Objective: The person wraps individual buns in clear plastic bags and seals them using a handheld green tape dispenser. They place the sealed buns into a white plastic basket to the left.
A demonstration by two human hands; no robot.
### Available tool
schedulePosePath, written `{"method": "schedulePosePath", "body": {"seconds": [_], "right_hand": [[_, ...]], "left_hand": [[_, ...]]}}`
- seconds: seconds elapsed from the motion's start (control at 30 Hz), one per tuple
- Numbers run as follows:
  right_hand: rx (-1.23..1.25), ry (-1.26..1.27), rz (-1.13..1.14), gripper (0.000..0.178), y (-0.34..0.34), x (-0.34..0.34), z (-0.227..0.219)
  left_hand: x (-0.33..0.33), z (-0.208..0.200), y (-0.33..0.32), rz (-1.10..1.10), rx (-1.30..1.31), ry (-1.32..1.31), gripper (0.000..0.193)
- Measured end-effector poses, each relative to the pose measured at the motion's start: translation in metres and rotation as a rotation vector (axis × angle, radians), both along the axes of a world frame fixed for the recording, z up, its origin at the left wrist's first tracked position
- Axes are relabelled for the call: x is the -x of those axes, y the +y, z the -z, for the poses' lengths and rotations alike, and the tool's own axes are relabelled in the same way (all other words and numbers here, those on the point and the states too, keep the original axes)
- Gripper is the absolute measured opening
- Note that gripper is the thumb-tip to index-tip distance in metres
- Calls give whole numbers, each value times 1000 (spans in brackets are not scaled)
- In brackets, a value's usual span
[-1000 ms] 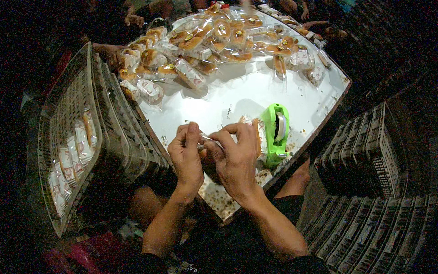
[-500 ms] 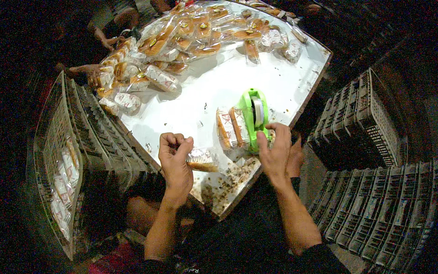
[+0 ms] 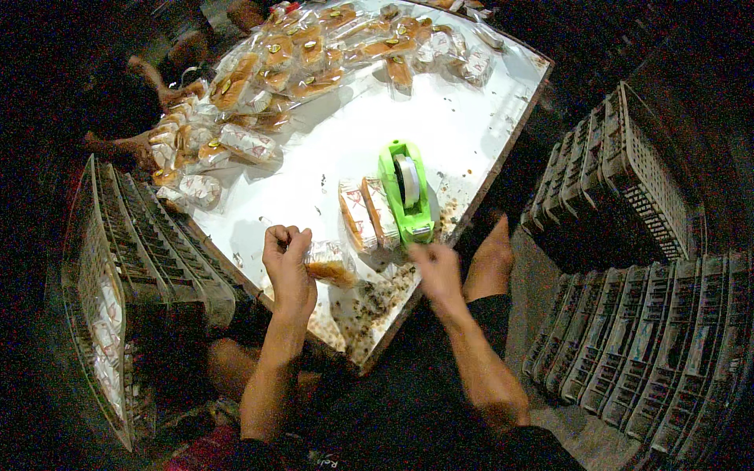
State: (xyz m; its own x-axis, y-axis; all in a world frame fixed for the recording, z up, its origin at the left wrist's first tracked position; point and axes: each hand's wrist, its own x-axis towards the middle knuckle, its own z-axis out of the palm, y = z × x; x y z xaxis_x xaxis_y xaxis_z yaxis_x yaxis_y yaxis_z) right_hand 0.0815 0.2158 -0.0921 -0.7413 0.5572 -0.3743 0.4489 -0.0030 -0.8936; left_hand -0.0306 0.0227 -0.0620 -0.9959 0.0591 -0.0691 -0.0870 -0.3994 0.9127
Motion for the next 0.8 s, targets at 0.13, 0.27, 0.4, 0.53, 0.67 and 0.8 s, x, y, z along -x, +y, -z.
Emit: {"method": "schedulePosePath", "body": {"seconds": [0.13,0.27,0.4,0.53,0.67,0.8], "right_hand": [[-160,535,-244,17,-85,15,-73],[-301,621,-187,25,-108,48,-67],[-14,506,-200,47,-103,56,-58],[-491,619,-282,44,-112,38,-70],[75,604,-42,51,-120,60,-61],[150,273,-551,50,-78,47,-54]], "left_hand": [[-7,2,-5,-56,30,-53,31],[-18,-15,-7,-90,109,-12,28],[-32,-32,-10,-103,192,148,25],[-15,-31,-17,-177,190,107,25],[-21,-42,-9,-178,263,240,26],[-18,-53,-21,33,153,97,29]]}}
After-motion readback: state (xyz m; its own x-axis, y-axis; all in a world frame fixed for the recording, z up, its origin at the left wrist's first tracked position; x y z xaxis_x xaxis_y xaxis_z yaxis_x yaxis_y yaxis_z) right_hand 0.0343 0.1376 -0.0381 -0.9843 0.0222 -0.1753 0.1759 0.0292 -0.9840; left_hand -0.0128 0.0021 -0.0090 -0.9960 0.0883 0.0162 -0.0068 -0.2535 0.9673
